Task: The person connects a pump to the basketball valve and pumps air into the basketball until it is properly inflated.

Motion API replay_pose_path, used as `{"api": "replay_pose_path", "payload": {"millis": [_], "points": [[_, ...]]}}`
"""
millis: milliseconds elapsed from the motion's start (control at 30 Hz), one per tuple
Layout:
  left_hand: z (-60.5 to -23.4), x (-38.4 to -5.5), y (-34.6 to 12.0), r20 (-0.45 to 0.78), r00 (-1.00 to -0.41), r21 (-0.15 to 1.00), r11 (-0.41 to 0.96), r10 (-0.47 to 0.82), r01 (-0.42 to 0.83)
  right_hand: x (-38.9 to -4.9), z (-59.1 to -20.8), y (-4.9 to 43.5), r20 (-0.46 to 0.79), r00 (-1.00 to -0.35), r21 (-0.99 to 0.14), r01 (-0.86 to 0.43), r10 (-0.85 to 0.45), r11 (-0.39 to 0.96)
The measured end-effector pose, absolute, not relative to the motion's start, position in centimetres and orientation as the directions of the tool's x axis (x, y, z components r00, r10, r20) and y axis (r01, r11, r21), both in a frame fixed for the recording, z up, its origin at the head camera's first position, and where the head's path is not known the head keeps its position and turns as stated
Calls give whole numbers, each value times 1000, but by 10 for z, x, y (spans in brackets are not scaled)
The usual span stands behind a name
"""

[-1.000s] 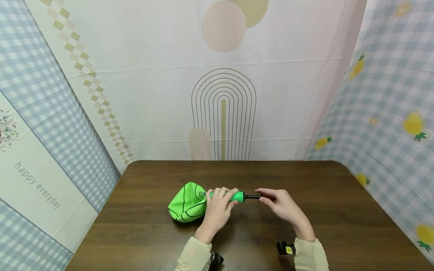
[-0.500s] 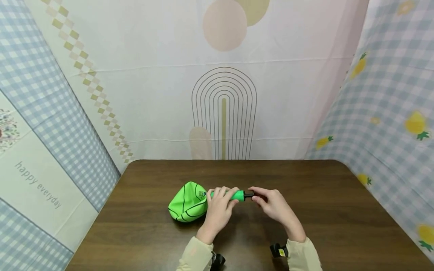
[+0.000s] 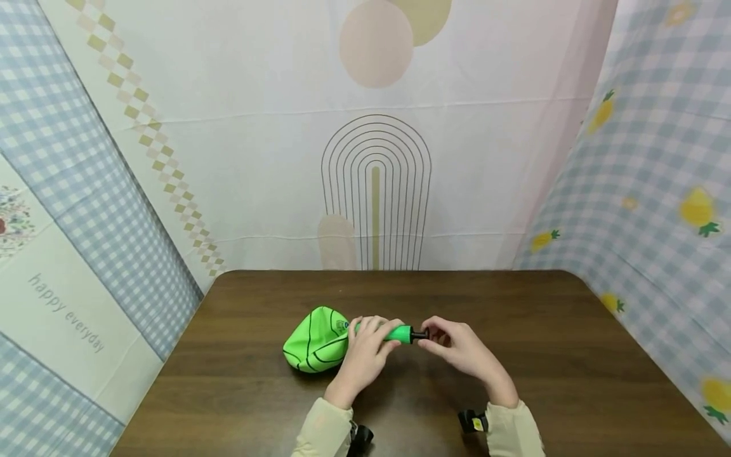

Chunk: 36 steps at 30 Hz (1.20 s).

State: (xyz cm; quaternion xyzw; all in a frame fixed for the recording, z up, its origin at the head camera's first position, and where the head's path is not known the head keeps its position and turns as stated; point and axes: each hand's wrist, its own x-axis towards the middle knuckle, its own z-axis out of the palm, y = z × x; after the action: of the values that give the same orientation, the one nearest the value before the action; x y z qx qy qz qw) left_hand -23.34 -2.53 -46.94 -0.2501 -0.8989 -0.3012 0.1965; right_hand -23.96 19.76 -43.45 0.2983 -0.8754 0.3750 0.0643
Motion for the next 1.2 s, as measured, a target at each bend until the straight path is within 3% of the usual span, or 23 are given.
{"api": "replay_pose_path", "payload": {"millis": [200, 533, 900, 1200], "points": [[-467, -233, -27, 486, -800, 477, 660, 352, 581, -237, -432, 199, 397, -823, -612, -568, -406, 550], [-464, -235, -32, 448, -827, 527, 647, 340, 552, -231, -420, 217, 387, -870, -653, -492, -305, 576], [-458, -237, -38, 484, -810, 487, 667, 331, 564, -221, -410, 247, 493, -857, -643, -476, -150, 600], [-458, -236, -41, 501, -808, 469, 687, 310, 555, -224, -411, 252, 411, -902, -667, -396, -131, 632]]}}
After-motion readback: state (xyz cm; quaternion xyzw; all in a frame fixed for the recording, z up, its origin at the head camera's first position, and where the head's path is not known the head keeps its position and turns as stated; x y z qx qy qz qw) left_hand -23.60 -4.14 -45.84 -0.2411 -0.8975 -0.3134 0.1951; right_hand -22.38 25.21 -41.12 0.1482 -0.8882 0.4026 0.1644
